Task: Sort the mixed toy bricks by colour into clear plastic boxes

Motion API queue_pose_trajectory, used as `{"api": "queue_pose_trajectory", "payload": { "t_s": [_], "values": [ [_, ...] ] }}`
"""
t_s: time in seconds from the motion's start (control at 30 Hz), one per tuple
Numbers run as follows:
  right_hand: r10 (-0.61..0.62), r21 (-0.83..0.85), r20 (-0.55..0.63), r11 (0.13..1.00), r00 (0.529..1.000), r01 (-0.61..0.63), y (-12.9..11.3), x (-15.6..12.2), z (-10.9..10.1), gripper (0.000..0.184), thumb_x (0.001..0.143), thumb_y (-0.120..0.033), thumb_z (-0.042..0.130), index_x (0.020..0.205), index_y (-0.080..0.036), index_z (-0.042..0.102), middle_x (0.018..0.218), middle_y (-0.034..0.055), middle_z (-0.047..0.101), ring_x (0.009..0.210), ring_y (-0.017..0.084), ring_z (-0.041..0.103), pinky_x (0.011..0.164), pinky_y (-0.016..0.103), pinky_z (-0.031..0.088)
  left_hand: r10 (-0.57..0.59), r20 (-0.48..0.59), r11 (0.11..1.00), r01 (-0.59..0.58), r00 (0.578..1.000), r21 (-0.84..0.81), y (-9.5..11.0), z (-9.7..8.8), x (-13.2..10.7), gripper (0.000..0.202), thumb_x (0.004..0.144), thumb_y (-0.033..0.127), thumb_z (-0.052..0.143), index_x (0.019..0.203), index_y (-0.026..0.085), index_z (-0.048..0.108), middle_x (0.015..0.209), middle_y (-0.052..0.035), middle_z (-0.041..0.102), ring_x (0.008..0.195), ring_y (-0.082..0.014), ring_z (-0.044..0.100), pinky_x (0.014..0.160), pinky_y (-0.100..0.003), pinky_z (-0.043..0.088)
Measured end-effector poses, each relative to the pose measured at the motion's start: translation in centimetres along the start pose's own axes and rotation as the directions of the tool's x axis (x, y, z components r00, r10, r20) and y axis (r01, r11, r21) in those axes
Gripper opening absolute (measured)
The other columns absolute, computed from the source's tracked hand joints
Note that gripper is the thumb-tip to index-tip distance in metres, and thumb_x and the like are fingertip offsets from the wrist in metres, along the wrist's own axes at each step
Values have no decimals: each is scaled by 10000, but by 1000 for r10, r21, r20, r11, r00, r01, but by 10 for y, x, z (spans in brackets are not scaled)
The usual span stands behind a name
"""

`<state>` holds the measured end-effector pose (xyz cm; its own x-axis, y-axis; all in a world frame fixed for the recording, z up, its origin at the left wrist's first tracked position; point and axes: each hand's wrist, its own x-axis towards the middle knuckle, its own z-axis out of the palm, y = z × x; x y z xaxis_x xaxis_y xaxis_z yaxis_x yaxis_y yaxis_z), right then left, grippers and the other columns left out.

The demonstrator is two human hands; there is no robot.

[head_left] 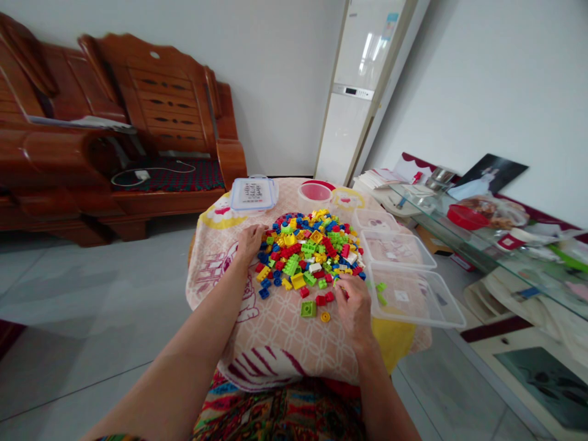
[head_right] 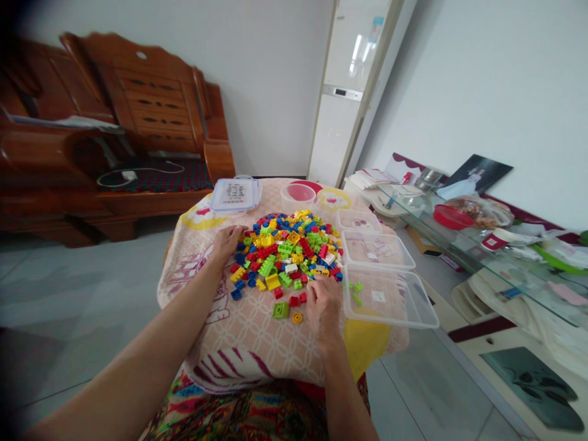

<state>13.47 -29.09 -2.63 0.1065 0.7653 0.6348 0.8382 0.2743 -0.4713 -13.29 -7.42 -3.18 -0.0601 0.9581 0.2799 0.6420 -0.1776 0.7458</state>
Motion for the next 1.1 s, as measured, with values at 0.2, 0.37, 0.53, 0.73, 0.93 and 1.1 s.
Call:
{"api": "queue_pose_trajectory", "payload": {
  "t_s": [0.2, 0.37, 0.53, 0.73, 0.93, 1.1],
  "values": [
    [-7, -2, -55, 1000, 998, 7, -2, 5, -9, 210, 950, -181, 512, 831, -210, 683, 913, 82, 719, 891, 217, 635, 829, 361, 510, -5, 4, 1000, 5, 1000, -9, -3, 2, 2, 524, 929, 392, 344, 1060, 142, 785, 1083, -97, 778, 990, -238, 691, 904, -299, 501],
    [-37, -61, -148, 998, 988, 28, 10, 15, -28, 202, 953, -208, 517, 847, -193, 688, 874, 79, 728, 871, 217, 645, 830, 363, 510, 0, -5, 1000, 0, 1000, -1, -6, 3, 3, 553, 935, 421, 329, 1088, 138, 779, 1089, -100, 778, 984, -234, 689, 898, -304, 505],
    [6, -140, -200, 989, 980, -35, 30, 18, -45, 208, 934, -249, 526, 837, -186, 699, 873, 91, 739, 860, 231, 644, 820, 370, 498, 3, -5, 1000, -3, 1000, 6, -5, 3, 3, 553, 937, 416, 330, 1082, 133, 782, 1081, -110, 779, 973, -240, 692, 890, -315, 503],
    [90, -223, -227, 965, 970, -142, 55, 16, -54, 268, 917, -305, 484, 823, -182, 704, 815, 97, 732, 810, 243, 622, 777, 373, 472, -5, -8, 1000, 5, 1000, 6, -2, 2, 1, 537, 934, 407, 339, 1077, 138, 781, 1096, -105, 776, 986, -233, 693, 880, -297, 494],
    [237, -344, -133, 900, 962, -269, 66, 14, -59, 280, 867, -293, 474, 785, -172, 713, 799, 131, 725, 763, 246, 600, 732, 347, 416, -1, -8, 1000, 1, 1000, 4, -3, 2, 1, 514, 940, 381, 348, 1071, 140, 782, 1095, -103, 773, 998, -234, 692, 891, -299, 495],
    [391, -460, 1, 818, 920, -347, 66, 16, -63, 258, 843, -235, 518, 861, -141, 757, 845, 137, 747, 741, 229, 609, 695, 312, 369, 9, -5, 1000, -9, 1000, 21, -3, 2, 1, 486, 944, 357, 358, 1066, 162, 786, 1083, -97, 774, 992, -229, 691, 889, -296, 496]
  ]
}}
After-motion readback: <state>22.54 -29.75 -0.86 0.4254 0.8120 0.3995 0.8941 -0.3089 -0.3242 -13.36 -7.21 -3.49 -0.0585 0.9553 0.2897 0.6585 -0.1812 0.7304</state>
